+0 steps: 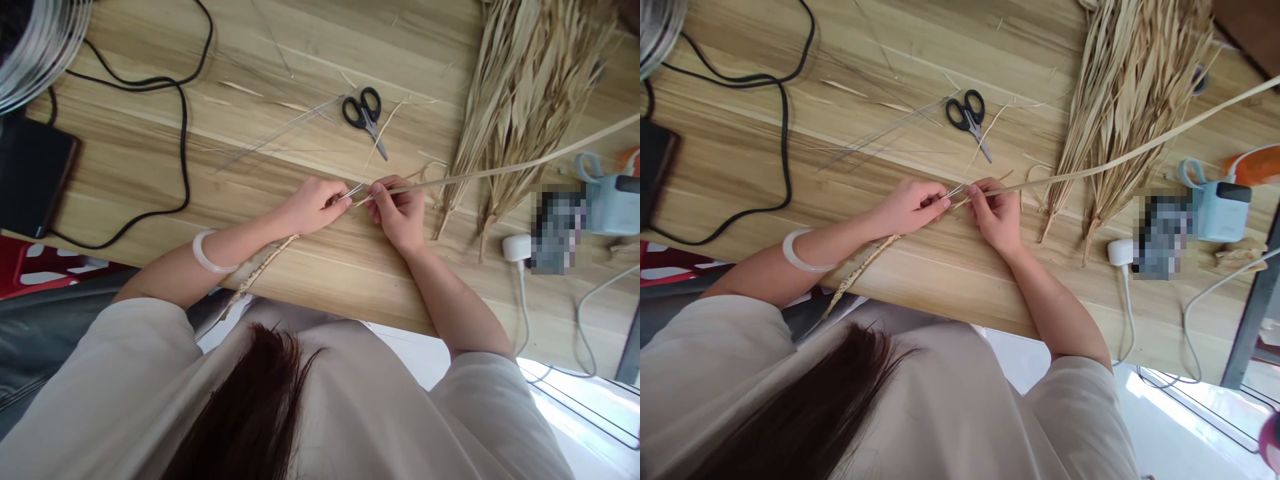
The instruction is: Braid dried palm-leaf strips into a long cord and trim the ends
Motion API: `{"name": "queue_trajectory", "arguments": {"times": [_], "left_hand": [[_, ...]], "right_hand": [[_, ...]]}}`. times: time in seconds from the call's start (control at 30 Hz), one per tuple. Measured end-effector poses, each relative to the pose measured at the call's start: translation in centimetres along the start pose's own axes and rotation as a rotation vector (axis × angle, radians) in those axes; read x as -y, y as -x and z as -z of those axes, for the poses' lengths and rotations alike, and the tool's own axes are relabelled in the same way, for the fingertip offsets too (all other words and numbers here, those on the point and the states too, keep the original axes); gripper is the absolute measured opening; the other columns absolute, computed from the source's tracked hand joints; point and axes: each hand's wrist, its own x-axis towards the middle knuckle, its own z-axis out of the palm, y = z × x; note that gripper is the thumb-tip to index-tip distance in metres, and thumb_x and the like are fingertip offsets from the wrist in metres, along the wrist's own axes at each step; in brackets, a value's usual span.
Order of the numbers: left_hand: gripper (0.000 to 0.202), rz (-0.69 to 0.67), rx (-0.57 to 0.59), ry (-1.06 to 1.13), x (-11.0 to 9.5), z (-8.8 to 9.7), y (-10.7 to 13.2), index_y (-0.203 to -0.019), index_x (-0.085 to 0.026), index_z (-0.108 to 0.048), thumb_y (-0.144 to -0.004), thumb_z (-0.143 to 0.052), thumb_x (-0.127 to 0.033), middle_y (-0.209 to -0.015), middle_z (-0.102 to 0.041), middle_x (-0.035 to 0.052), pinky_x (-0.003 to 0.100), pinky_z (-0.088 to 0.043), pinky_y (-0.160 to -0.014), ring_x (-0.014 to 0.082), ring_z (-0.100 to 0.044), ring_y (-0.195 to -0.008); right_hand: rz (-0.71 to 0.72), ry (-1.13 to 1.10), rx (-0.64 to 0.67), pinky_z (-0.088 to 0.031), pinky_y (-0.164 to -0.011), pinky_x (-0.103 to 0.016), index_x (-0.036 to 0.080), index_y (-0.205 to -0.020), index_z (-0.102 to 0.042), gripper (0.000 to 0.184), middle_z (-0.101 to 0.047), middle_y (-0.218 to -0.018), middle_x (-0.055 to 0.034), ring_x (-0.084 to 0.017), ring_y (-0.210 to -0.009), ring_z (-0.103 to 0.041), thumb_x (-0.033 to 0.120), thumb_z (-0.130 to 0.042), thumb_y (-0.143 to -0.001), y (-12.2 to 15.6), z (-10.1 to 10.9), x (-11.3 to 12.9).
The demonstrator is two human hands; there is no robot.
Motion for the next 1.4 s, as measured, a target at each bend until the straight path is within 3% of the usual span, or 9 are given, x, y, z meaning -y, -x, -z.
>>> {"name": "queue_trajectory", "arguments": {"times": [0.57,0.93,1.4], "left_hand": [[0.027,0.033,-0.010,0.112,0.0,0.0,0.1,-0.066,-0.015,-0.056,-0.088,-0.048,-0.028,-0.053,-0.056,-0.0019,0.022,-0.032,-0.053,0.0073,-0.043,-0.048],[0.029,0.062,-0.102,0.297,0.1,-0.2,0.0,-0.065,-0.014,-0.055,-0.089,-0.046,-0.028,-0.054,-0.057,-0.0012,0.020,-0.030,-0.047,0.0052,-0.041,-0.045],[0.026,0.034,-0.140,0.341,0.0,-0.5,-0.2,-0.068,-0.015,-0.057,-0.088,-0.048,-0.029,-0.051,-0.055,-0.0024,0.019,-0.031,-0.047,0.0050,-0.042,-0.043]], "right_hand": [[-0.061,-0.065,-0.016,-0.035,-0.032,-0.019,0.021,-0.072,-0.062,0.033,-0.059,-0.055,0.0022,-0.006,-0.039,-0.048,0.053,-0.060,-0.080,-0.1,-0.1,0.7],[-0.095,-0.145,-0.051,-0.034,-0.031,-0.019,0.021,-0.070,-0.057,0.036,-0.057,-0.052,0.0032,-0.007,-0.037,-0.048,0.056,-0.062,-0.078,-0.3,-0.1,1.1],[-0.107,-0.193,-0.099,-0.031,-0.030,-0.018,0.020,-0.069,-0.055,0.039,-0.056,-0.051,0.0046,-0.005,-0.036,-0.046,0.057,-0.061,-0.078,-0.4,-0.3,1.2]]}}
